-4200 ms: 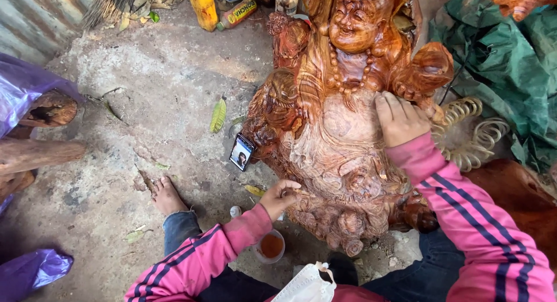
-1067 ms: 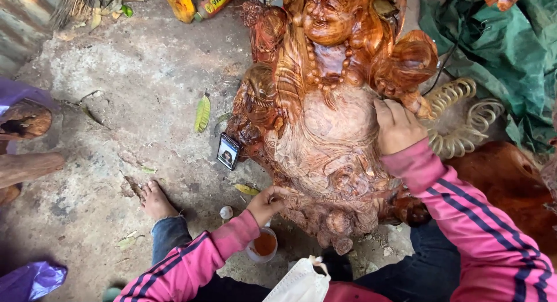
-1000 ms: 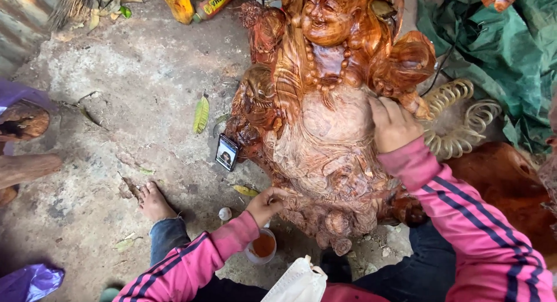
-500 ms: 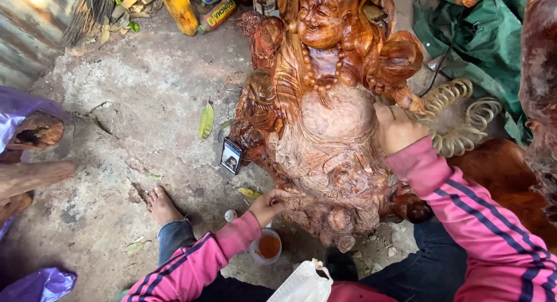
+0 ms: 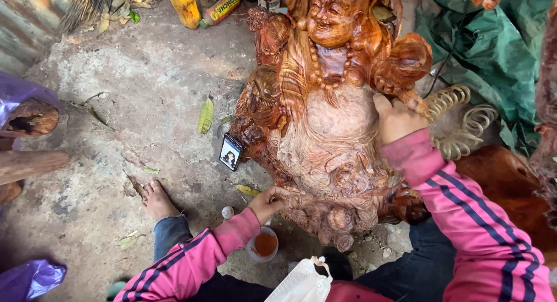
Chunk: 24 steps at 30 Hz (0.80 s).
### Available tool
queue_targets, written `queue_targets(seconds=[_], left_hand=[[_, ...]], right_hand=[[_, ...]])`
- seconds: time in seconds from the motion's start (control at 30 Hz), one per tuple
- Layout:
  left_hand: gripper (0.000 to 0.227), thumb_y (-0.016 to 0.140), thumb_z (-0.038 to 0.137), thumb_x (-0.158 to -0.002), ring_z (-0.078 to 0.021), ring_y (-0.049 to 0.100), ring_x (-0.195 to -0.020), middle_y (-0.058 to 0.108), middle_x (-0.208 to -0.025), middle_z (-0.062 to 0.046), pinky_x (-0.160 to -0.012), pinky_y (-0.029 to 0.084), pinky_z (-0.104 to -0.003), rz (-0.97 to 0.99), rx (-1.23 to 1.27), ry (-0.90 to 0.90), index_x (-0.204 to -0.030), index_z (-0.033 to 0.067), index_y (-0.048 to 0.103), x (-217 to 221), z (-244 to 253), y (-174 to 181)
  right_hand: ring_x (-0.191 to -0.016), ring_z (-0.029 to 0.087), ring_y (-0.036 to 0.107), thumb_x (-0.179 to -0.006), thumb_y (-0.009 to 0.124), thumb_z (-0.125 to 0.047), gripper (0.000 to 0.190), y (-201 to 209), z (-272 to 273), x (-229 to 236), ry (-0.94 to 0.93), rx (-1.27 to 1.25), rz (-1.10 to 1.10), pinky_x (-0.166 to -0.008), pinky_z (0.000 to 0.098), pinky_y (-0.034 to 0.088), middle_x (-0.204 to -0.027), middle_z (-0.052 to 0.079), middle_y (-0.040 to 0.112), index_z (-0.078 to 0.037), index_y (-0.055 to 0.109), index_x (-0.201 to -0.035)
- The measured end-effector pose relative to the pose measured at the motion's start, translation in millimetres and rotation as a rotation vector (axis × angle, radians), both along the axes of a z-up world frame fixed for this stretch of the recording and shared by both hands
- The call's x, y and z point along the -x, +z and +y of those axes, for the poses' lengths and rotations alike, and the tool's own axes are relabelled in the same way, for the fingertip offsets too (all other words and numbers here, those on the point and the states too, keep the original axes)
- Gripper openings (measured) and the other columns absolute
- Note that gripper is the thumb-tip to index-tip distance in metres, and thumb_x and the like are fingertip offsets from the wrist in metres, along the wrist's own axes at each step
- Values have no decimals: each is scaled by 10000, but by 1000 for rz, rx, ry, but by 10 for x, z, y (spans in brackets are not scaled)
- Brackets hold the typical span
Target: The person applies a protective finish or oil to a large wooden Buddha sculpture using a cloth to enhance the wood grain and detail.
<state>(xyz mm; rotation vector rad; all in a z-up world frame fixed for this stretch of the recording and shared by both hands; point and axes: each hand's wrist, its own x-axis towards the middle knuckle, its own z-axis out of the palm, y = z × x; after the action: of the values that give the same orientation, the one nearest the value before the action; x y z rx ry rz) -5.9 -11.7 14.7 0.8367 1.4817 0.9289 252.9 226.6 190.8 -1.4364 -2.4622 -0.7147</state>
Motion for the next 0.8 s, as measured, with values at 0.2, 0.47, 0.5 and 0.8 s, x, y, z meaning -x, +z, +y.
queue_targets(seconds=[0.2, 0.47, 0.5, 0.8], left_hand=[[336, 766, 196, -834, -184, 663, -732, 749, -857, -142, -687, 535, -280, 21, 52, -24, -1153, 92, 751, -27, 44, -130], [327, 773, 229, -830, -181, 672, -742, 745, -871, -121, -680, 544, -290, 48, 51, -21, -1138, 122, 757, -36, 38, -66], [311, 763, 217, -842, -177, 663, -741, 735, -861, -121, -682, 544, -284, 17, 42, -16, -1137, 120, 760, -26, 45, -63], [326, 755, 190, -844, -219, 668, -692, 744, -863, -155, -629, 532, -327, 29, 49, -20, -1154, 90, 743, -78, 35, -177]], right_hand=[[-470, 175, 629, -1008, 628, -283, 185, -388, 321, -37, 128, -431, 105, -482, 340, 574, -730, -64, 600, -378, 652, -1165], [-439, 198, 610, -1006, 626, -286, 87, -436, 306, -122, 110, -439, 64, -452, 364, 539, -668, -52, 568, -339, 635, -1074], [-433, 200, 601, -1011, 618, -292, 82, -487, 342, -138, 104, -488, 69, -454, 358, 533, -659, -66, 567, -361, 636, -1053], [-441, 192, 618, -1008, 594, -313, 157, -554, 442, -132, 135, -451, 80, -455, 368, 541, -709, -69, 592, -377, 637, -1143]])
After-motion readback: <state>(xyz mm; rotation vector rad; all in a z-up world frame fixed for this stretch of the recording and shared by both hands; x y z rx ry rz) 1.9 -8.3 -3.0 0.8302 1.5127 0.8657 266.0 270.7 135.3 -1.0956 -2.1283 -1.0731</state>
